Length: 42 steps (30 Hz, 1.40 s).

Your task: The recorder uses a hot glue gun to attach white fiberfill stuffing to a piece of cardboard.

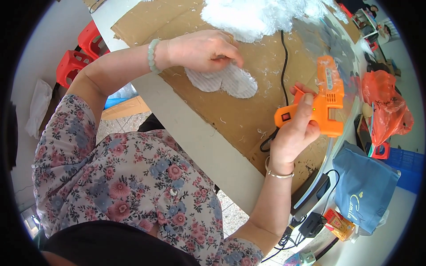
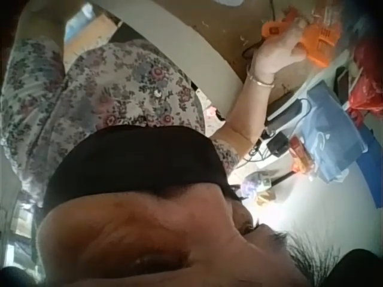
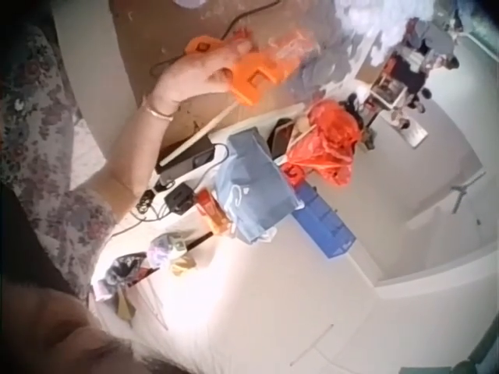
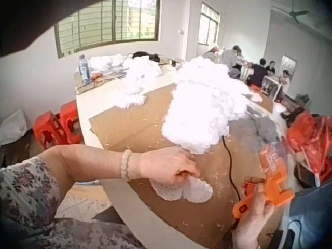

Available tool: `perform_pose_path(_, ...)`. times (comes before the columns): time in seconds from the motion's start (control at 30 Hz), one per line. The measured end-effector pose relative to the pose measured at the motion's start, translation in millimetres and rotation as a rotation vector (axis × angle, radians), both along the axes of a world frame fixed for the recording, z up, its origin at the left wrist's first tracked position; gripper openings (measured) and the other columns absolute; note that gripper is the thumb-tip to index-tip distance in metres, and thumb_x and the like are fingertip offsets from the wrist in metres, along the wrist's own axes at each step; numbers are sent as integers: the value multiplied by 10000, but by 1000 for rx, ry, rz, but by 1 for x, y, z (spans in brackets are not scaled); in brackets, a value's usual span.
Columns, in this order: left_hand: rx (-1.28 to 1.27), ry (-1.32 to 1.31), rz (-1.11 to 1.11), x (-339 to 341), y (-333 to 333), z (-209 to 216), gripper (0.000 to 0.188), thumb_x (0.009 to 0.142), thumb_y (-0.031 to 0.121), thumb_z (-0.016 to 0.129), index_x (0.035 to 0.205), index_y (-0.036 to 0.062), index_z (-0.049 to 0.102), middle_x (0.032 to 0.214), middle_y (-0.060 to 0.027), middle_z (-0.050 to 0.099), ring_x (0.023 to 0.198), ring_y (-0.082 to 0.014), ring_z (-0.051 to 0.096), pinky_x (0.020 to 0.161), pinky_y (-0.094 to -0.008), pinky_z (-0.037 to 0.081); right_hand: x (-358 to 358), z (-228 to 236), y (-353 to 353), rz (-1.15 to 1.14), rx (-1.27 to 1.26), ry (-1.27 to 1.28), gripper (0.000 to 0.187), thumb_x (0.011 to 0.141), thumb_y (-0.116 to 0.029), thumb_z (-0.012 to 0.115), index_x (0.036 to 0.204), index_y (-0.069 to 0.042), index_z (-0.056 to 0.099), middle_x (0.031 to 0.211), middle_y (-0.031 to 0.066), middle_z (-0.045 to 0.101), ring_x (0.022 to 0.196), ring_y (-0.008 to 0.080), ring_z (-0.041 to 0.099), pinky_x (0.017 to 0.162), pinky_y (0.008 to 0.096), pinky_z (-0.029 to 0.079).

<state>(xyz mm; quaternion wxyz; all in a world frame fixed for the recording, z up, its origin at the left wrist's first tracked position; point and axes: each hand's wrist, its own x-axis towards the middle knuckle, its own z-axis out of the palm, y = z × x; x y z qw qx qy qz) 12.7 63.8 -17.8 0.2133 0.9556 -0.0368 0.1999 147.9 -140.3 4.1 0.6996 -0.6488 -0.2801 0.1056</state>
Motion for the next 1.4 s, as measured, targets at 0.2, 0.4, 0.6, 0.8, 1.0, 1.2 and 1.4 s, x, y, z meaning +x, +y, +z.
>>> perform_pose_path(0.2,-22,123,53,-4,2,8,272,751,30,510,999,89,605,805,-104,638,845,-293,599,724,-407,484,-32,2,12,343,84,218,289,955,-241,480,1065,22,532,1018,128,588,931,196,584,845,445,525)
perform_pose_path(0.4,-96,122,81,-13,5,16,274,748,45,561,1017,92,581,822,-113,631,812,-310,604,708,-412,483,-37,-9,19,441,76,418,261,961,-225,459,1074,5,508,1028,130,562,974,209,567,880,481,506)
perform_pose_path(0.6,-415,59,199,-41,12,32,359,782,8,565,1126,113,577,843,-43,609,737,-156,627,665,-290,496,-40,-8,19,447,65,419,270,961,-229,453,1088,4,501,1023,129,563,973,210,568,895,481,497)
perform_pose_path(0.8,-765,89,287,-54,8,21,453,794,-29,534,1214,140,555,874,-9,620,684,-104,630,610,-264,499,-44,-11,22,439,101,451,269,948,-200,474,1059,41,519,1016,148,574,968,213,572,879,449,511)
perform_pose_path(1.0,-277,-26,350,-74,11,2,481,785,34,558,1252,143,519,859,-58,639,659,-202,646,620,-339,512,-50,-18,25,446,75,422,265,946,-195,476,1057,41,520,1011,147,580,953,211,580,884,437,508)
perform_pose_path(1.2,-238,103,394,-94,19,-11,437,777,45,563,1206,127,556,754,-70,619,697,-235,614,660,-349,503,-53,-24,27,439,49,395,257,947,-195,474,1039,39,528,1004,144,584,936,205,586,889,416,506)
perform_pose_path(1.4,-375,23,307,-77,36,-4,448,775,-28,561,1197,120,561,749,-46,571,650,-183,546,614,-317,463,-61,-23,28,442,47,395,246,949,-187,469,1027,37,531,996,137,589,923,202,590,883,409,509)
